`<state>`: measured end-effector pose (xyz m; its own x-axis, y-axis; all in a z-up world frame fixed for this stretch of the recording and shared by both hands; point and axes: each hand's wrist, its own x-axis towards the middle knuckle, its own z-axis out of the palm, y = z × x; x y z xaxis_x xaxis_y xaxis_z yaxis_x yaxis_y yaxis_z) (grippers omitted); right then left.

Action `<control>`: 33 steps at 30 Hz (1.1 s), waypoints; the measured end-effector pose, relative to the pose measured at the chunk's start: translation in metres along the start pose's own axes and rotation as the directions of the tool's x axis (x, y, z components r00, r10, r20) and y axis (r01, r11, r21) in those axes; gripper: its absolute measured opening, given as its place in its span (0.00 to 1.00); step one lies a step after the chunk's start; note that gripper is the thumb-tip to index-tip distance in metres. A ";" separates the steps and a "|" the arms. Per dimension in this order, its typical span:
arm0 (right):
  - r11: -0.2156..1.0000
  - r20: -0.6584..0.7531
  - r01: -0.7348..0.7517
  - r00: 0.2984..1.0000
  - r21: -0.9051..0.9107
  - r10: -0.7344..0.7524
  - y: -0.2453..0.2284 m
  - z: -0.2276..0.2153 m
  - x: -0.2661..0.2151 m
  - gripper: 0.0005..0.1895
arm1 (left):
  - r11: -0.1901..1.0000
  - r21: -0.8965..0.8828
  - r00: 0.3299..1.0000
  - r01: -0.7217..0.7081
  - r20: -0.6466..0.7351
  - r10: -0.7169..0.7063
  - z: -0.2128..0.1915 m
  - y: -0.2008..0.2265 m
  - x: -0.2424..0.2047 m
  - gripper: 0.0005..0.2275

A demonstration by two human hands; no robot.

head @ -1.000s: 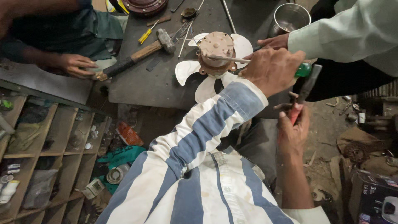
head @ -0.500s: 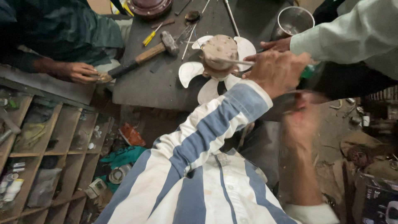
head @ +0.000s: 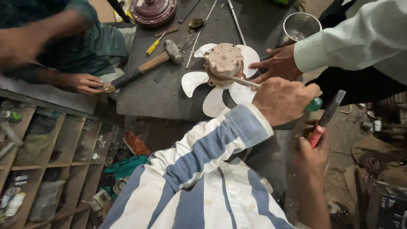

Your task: The person uses pliers and a screwdriver to remove wires and fasteners from a ceiling fan motor and blade assembly. They rotate the fan, cut wires, and loosen screws while another person works nearby on a separate motor.

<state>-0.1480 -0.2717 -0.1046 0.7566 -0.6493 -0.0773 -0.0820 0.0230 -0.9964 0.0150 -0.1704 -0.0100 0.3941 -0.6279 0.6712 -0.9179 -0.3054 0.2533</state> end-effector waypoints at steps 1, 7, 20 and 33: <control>0.999 0.009 0.015 1.000 0.033 -0.015 0.002 -0.002 -0.002 0.23 | 1.000 0.006 1.000 0.002 0.022 -0.002 0.003 0.000 0.005 0.04; 0.996 0.015 0.021 1.000 0.084 -0.022 0.017 -0.010 -0.007 0.23 | 0.995 0.094 0.998 0.036 0.044 -0.040 0.011 -0.012 0.017 0.03; 0.930 0.152 0.011 0.986 0.368 -0.072 0.030 0.004 0.024 0.26 | 0.975 0.172 0.984 0.142 0.082 -0.158 0.011 -0.020 0.025 0.02; 0.859 0.018 0.336 0.928 0.388 -0.371 0.025 -0.039 0.058 0.10 | 0.968 0.182 0.976 0.173 0.098 -0.193 0.014 -0.024 0.028 0.02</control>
<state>-0.1315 -0.3386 -0.1329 0.7448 -0.5973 0.2974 0.4348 0.0965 -0.8953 0.0483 -0.1905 -0.0072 0.5664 -0.6244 0.5378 -0.8120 -0.5345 0.2344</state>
